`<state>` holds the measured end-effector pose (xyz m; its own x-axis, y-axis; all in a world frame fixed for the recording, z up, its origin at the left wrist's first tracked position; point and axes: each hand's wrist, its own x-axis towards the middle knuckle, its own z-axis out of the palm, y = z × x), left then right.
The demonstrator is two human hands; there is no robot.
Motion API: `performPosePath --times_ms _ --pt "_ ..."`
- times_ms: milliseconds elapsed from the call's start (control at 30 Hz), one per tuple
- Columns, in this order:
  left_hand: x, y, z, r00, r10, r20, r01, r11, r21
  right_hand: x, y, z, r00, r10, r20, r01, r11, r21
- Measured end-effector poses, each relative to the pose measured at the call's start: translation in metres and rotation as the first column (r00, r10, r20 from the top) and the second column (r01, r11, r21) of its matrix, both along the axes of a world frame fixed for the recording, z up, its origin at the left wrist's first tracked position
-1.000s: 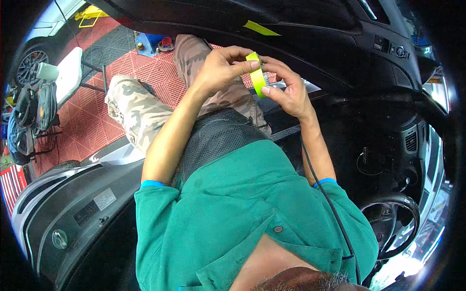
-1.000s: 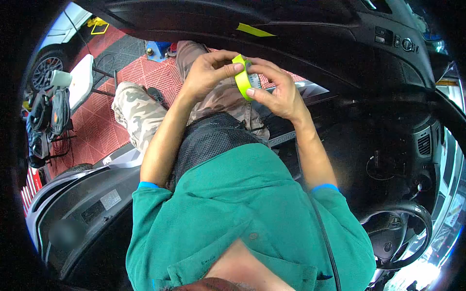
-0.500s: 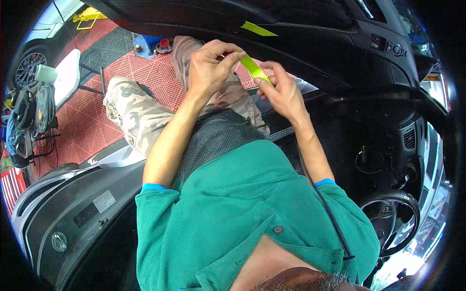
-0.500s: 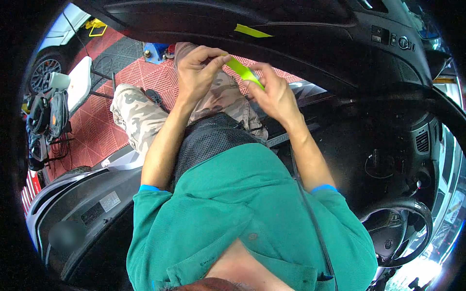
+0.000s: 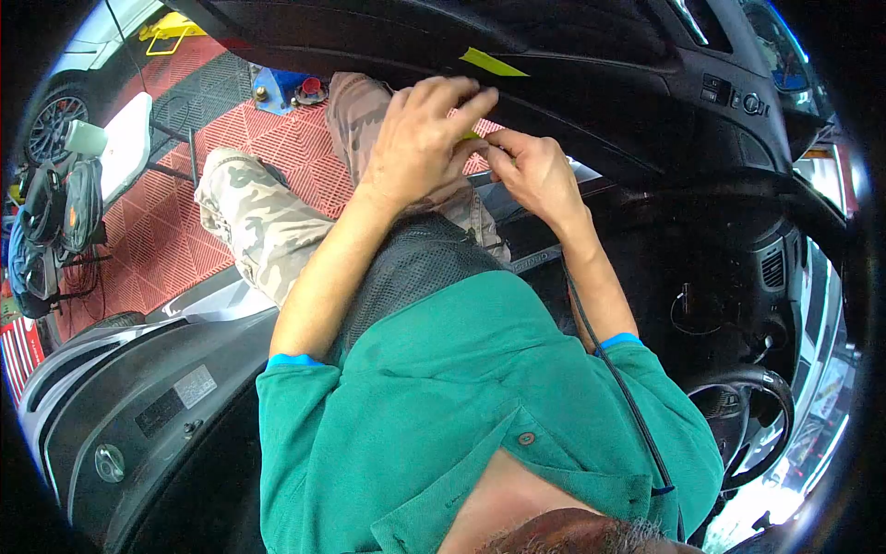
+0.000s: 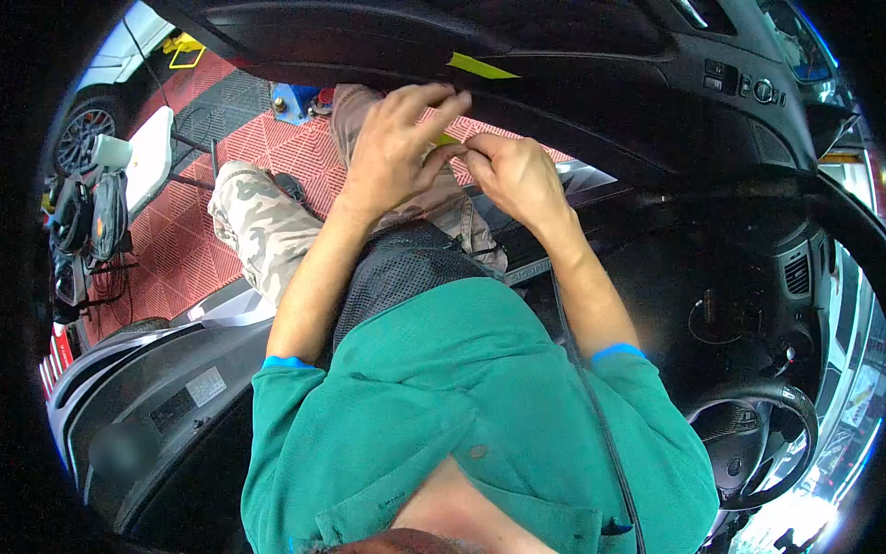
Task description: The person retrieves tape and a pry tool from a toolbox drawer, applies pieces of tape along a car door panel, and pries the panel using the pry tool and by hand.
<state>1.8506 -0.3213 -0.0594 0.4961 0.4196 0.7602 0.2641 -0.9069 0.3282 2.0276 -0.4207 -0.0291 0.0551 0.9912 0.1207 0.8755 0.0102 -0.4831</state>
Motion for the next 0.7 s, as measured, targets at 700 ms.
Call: performPosePath --times_ms 700 --pt "0.01 -0.019 -0.009 0.981 -0.162 0.106 0.194 0.806 -0.56 0.002 -0.012 -0.013 0.97 0.097 0.225 -0.182 0.899 0.398"
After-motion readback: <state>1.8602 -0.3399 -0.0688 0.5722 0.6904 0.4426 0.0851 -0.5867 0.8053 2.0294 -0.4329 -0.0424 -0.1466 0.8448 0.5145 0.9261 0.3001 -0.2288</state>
